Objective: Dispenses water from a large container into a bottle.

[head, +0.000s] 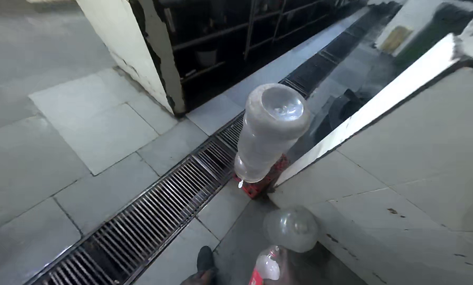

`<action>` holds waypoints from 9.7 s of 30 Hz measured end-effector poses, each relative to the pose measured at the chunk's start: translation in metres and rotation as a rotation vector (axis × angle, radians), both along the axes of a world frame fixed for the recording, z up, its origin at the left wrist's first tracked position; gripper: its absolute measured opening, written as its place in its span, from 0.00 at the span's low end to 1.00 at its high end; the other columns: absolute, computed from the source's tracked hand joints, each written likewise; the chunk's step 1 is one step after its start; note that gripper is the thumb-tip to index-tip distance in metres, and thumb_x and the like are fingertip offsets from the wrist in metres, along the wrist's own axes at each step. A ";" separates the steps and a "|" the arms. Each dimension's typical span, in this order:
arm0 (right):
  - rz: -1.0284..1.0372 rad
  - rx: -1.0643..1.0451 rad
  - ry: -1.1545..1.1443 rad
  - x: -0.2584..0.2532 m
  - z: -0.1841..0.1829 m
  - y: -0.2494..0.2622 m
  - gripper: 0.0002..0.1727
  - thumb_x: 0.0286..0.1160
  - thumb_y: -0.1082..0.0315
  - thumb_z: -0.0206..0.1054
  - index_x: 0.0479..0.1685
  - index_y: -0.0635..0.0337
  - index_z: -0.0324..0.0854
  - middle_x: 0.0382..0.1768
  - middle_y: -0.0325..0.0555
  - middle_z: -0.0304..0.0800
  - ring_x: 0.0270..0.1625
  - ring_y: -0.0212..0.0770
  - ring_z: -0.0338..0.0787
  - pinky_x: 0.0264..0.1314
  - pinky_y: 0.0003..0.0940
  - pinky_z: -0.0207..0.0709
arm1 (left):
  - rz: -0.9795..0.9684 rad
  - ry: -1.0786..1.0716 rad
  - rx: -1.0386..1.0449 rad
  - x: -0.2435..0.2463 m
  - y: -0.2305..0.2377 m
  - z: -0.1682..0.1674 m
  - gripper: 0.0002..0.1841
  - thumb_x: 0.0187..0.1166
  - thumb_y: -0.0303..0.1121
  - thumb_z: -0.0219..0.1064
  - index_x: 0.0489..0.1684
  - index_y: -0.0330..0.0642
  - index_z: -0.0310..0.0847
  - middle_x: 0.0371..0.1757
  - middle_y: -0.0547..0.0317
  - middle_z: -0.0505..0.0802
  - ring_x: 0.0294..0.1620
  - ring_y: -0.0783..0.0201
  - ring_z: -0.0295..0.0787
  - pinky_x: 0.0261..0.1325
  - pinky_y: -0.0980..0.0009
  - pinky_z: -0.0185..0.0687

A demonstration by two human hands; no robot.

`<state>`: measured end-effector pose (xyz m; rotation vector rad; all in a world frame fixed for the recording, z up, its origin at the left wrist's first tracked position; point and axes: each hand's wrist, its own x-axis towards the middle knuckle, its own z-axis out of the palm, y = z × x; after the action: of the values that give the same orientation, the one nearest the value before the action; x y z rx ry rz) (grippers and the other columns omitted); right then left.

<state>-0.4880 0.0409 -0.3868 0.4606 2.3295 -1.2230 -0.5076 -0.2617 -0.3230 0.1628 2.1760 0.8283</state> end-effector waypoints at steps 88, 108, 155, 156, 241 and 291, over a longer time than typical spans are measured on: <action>0.289 0.197 0.121 -0.347 -0.558 -0.001 0.59 0.52 0.64 0.87 0.92 0.42 0.56 0.76 0.63 0.75 0.74 0.62 0.81 0.73 0.59 0.77 | -0.048 0.901 0.312 -0.355 0.135 -0.538 0.10 0.70 0.26 0.79 0.47 0.41 0.90 0.47 0.57 0.93 0.45 0.64 0.91 0.54 0.60 0.89; 0.289 0.217 0.109 -0.348 -0.557 -0.003 0.59 0.50 0.63 0.88 0.91 0.42 0.57 0.75 0.62 0.76 0.72 0.62 0.82 0.71 0.59 0.78 | -0.047 0.887 0.350 -0.357 0.133 -0.543 0.12 0.68 0.26 0.80 0.48 0.42 0.90 0.48 0.57 0.93 0.47 0.64 0.91 0.56 0.60 0.89; 0.294 0.215 0.121 -0.345 -0.554 0.000 0.59 0.50 0.65 0.88 0.91 0.42 0.57 0.75 0.64 0.76 0.71 0.63 0.83 0.69 0.61 0.79 | -0.025 0.860 0.388 -0.357 0.133 -0.543 0.12 0.68 0.25 0.79 0.48 0.40 0.90 0.48 0.55 0.93 0.47 0.63 0.91 0.55 0.61 0.90; 0.295 0.217 0.122 -0.345 -0.555 0.000 0.59 0.50 0.65 0.88 0.91 0.41 0.57 0.75 0.63 0.76 0.71 0.63 0.83 0.69 0.62 0.79 | -0.026 0.857 0.386 -0.357 0.133 -0.543 0.12 0.68 0.25 0.79 0.48 0.40 0.90 0.48 0.55 0.93 0.47 0.63 0.91 0.56 0.61 0.90; 0.322 0.249 0.163 -0.346 -0.561 -0.001 0.60 0.50 0.62 0.88 0.92 0.45 0.56 0.73 0.62 0.78 0.72 0.62 0.83 0.70 0.61 0.78 | -0.028 0.857 0.392 -0.360 0.132 -0.547 0.10 0.70 0.28 0.78 0.46 0.41 0.90 0.47 0.56 0.93 0.47 0.63 0.91 0.57 0.61 0.89; 0.303 0.219 0.128 -0.344 -0.554 -0.003 0.58 0.52 0.64 0.88 0.91 0.43 0.56 0.72 0.64 0.77 0.68 0.63 0.85 0.67 0.60 0.81 | -0.015 0.863 0.379 -0.356 0.134 -0.542 0.10 0.68 0.25 0.80 0.45 0.40 0.90 0.47 0.55 0.93 0.47 0.63 0.91 0.55 0.62 0.89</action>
<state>-0.8325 0.0378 -0.9408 0.0937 2.5408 -0.8832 -0.8640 -0.1276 -0.8655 0.8591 2.7518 1.3265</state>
